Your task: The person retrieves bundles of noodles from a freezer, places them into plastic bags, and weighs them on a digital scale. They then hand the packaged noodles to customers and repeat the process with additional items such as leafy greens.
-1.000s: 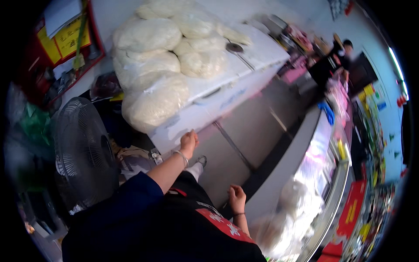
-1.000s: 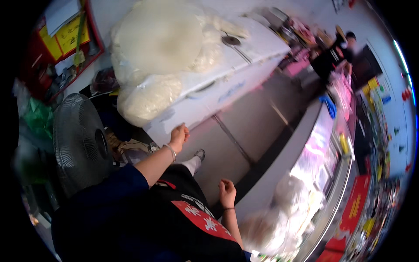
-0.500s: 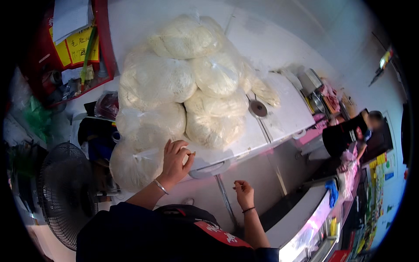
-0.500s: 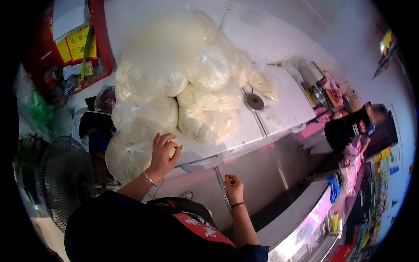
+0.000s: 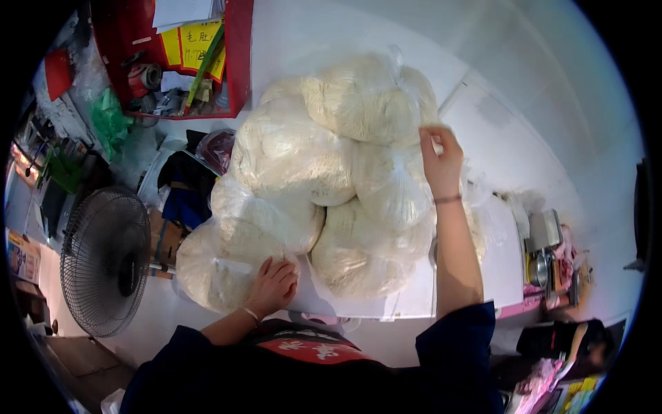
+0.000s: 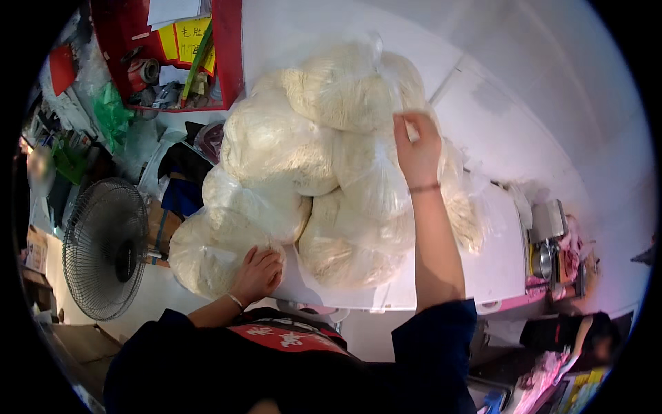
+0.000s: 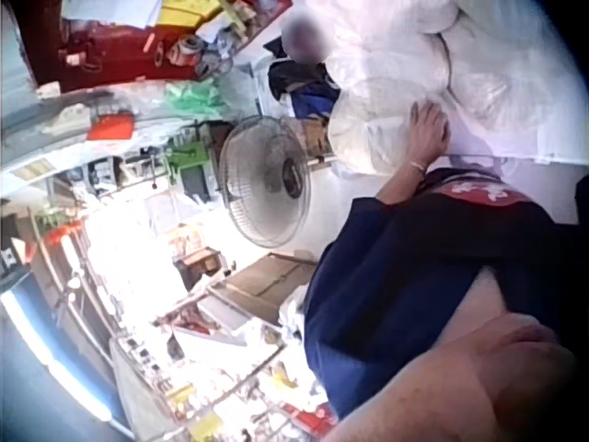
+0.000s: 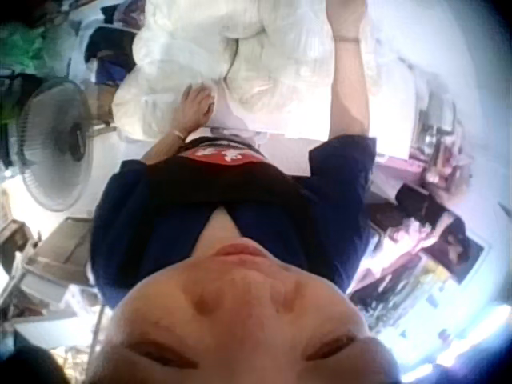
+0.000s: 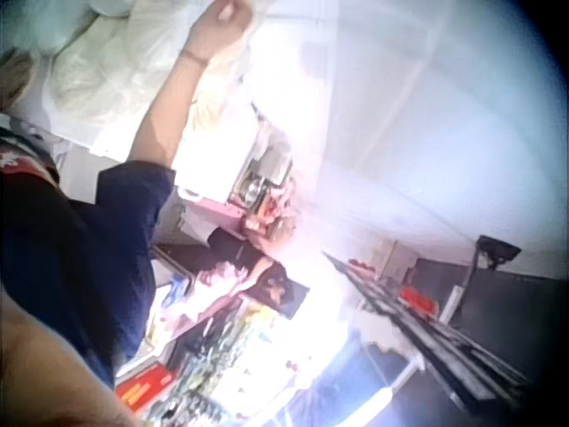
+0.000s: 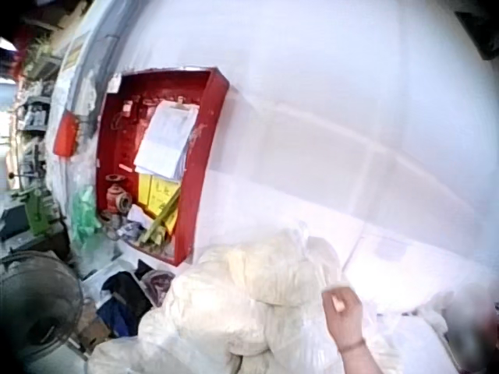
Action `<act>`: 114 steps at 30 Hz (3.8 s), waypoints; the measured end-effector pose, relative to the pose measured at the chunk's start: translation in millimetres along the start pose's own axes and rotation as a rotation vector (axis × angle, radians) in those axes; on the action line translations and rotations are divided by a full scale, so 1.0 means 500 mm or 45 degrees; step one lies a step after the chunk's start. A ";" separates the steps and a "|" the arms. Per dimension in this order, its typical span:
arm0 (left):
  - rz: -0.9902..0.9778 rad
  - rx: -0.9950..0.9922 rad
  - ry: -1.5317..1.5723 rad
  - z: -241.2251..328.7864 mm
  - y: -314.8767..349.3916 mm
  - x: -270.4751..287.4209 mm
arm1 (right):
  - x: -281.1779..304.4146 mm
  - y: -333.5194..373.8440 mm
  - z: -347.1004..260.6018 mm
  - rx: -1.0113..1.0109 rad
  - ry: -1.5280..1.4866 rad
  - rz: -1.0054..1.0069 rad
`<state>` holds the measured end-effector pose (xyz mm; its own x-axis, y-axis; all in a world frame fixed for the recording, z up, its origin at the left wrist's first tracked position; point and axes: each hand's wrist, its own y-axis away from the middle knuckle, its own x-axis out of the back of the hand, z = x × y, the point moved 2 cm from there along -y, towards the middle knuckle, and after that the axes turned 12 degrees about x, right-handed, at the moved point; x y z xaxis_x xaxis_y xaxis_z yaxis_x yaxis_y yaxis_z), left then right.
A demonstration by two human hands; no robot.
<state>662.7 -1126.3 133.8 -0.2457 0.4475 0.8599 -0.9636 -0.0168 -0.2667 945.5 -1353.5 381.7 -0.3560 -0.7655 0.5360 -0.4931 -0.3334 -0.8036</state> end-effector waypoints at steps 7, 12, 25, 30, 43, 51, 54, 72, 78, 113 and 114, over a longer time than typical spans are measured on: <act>0.060 0.092 -0.013 0.007 -0.004 -0.008 | -0.184 -0.192 0.118 0.483 0.305 -0.114; 0.053 0.084 -0.038 0.013 -0.013 0.000 | -0.183 -0.193 0.121 0.558 0.270 0.083; 0.227 0.572 0.683 0.006 -0.014 -0.046 | -0.038 0.074 -0.051 -0.115 -0.952 0.513; -0.260 0.559 3.421 0.122 0.003 -0.083 | 0.104 0.265 -0.220 0.013 -0.859 0.012; 1.417 1.174 3.351 -0.072 0.777 0.070 | -0.154 0.462 -1.013 0.141 -2.316 -1.211; 2.163 1.082 2.985 -0.116 1.155 0.220 | -0.207 0.519 -1.468 0.524 -2.803 -1.331; 2.279 1.018 2.900 -0.156 1.222 0.291 | -0.231 0.515 -1.610 0.550 -2.828 -1.393; 2.144 0.457 2.904 -0.823 1.389 0.798 | -0.694 0.392 -2.326 0.266 -3.043 -1.501; 2.143 0.334 2.947 -0.997 1.487 0.925 | -0.840 0.393 -2.503 0.432 -2.868 -1.714; 2.301 1.888 0.852 -2.069 1.859 1.723 | -1.878 0.130 -3.511 0.966 -2.425 -2.448; 2.288 1.947 0.824 -2.088 1.868 1.735 | -1.903 0.127 -3.540 0.913 -2.344 -2.524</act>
<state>-341.1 179.4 176.0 -0.7830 -0.6220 0.0095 0.5870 -0.7336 0.3424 -152.0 327.7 278.5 0.4645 0.8840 0.0520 0.8684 -0.4432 -0.2224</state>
